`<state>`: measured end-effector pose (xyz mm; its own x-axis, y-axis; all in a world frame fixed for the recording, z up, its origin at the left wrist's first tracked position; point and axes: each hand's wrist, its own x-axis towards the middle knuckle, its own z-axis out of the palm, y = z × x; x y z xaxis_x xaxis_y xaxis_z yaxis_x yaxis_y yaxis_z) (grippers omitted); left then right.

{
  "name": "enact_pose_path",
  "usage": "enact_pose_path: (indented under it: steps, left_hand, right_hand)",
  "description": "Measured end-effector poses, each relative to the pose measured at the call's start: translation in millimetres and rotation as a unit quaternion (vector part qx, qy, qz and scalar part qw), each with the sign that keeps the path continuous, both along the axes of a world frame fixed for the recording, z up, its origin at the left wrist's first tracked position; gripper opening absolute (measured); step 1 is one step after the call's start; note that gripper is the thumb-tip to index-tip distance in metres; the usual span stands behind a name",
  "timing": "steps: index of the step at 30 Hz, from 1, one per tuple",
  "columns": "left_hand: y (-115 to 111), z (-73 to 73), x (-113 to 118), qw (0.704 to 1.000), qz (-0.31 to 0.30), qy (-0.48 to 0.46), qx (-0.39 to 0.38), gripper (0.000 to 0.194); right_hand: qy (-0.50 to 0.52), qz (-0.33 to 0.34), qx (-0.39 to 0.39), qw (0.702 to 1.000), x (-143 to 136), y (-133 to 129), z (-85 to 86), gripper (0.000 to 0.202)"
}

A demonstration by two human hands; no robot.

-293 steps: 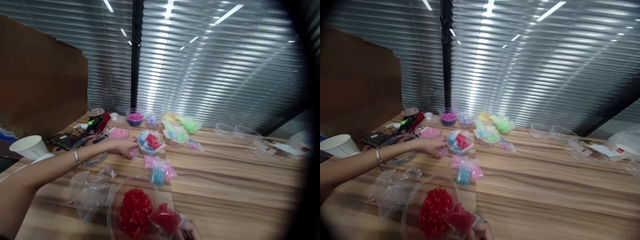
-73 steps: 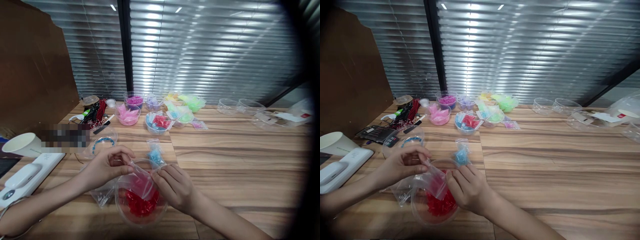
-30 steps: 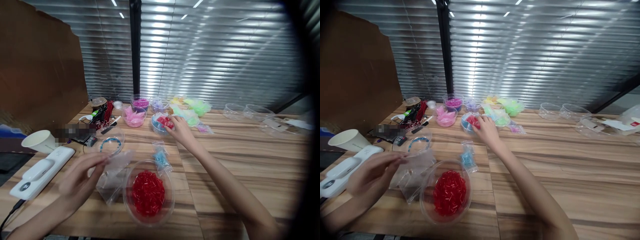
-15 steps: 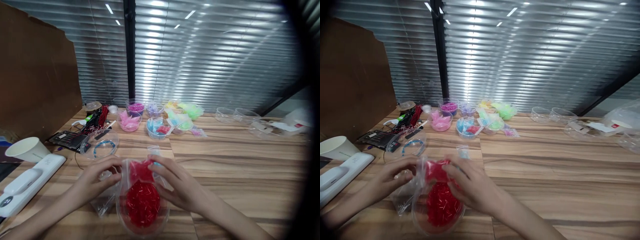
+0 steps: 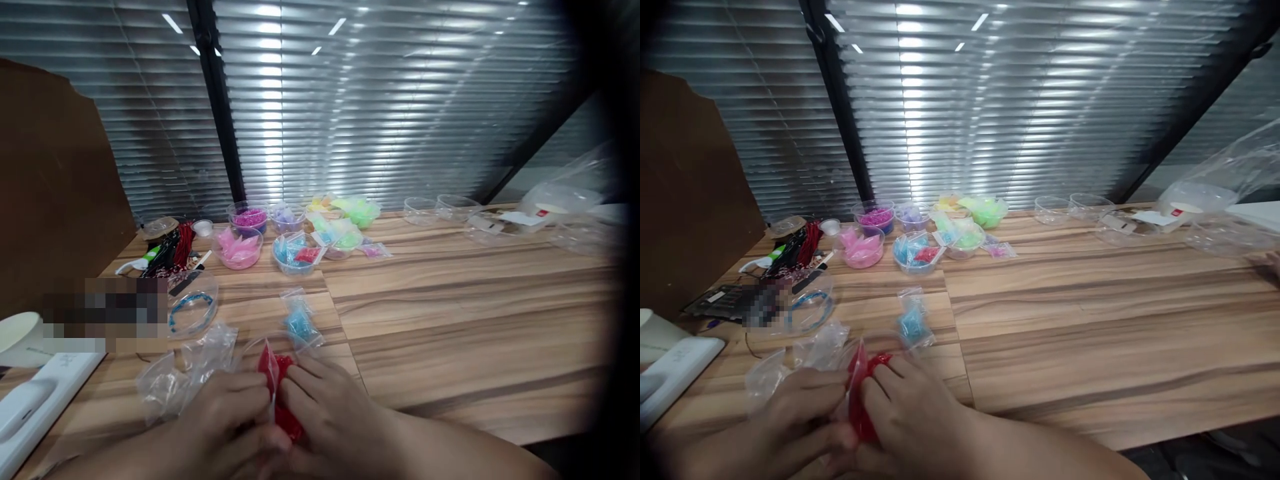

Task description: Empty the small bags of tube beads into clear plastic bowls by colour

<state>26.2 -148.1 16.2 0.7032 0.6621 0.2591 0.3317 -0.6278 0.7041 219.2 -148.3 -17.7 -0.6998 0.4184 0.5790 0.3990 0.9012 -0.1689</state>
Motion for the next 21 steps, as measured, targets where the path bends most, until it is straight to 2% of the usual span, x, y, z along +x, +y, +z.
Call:
enact_pose_path:
  steps: [4,7,10,13,16,21]
  left_hand:
    - [-10,10.3,9,0.998,-0.048,-0.004,-0.036,0.031]
    - [-13,6.3,7,0.998,-0.038,-0.046,-0.033,0.031]
    - [-15,0.7,2,0.995,-0.059,-0.056,-0.055,0.027]
    - [-15,-2.4,-3,0.997,-0.051,-0.041,-0.041,0.028]
    - [-15,-1.2,-5,0.999,-0.029,-0.017,-0.013,0.033]
    - [-14,14.0,-5,0.998,-0.047,0.041,0.000,0.037]
  right_hand:
    - [-0.011,0.057,-0.152,0.987,9,-7,16.0,0.037]
    - [-0.024,0.096,-0.270,0.958,16,-11,28.2,0.027]
    - [-0.023,0.122,-0.326,0.937,17,-12,36.4,0.021]
    - [-0.012,0.133,-0.354,0.926,12,-9,36.1,0.020]
    - [0.014,0.110,-0.330,0.937,6,-9,28.1,0.024]
    - [0.059,0.081,-0.285,0.953,4,-15,20.4,0.026]
